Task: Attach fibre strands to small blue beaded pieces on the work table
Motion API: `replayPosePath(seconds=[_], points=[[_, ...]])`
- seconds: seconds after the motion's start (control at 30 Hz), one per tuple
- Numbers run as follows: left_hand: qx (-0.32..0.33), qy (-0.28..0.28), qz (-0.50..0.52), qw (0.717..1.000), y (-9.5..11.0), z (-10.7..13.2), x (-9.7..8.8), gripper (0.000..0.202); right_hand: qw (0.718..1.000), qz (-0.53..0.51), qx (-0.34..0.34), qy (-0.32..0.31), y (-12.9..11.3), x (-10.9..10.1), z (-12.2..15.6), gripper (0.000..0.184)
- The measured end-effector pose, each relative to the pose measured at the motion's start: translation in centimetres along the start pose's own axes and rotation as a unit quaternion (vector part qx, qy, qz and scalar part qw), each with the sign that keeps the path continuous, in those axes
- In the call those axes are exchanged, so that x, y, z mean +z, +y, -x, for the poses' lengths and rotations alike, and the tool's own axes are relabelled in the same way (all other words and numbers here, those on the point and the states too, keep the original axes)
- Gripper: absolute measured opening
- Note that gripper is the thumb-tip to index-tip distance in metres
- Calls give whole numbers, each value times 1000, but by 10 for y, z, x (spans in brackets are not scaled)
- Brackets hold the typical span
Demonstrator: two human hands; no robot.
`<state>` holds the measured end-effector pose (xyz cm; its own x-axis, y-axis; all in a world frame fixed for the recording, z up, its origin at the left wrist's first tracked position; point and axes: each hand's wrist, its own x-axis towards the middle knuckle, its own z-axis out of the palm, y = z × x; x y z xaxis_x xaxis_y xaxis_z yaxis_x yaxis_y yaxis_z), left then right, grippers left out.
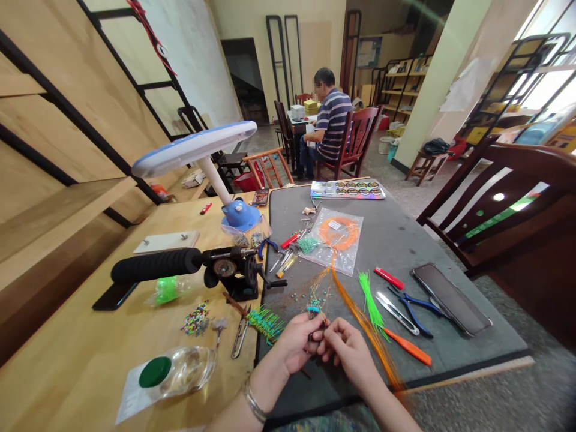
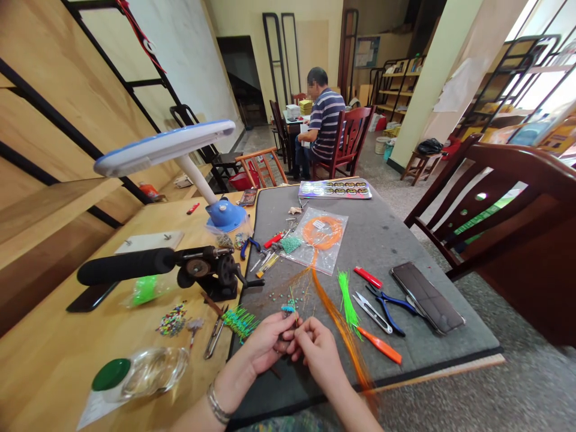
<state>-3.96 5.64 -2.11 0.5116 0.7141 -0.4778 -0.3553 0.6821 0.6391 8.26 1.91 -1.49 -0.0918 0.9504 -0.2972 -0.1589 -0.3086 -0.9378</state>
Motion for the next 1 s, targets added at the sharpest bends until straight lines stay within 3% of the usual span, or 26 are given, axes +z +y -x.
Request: replayPosePath(seconds=[1.0], points=[[-17,9,-3,1000,4,1,2,36,1000,11,7,-3,2,-2,-1,41]])
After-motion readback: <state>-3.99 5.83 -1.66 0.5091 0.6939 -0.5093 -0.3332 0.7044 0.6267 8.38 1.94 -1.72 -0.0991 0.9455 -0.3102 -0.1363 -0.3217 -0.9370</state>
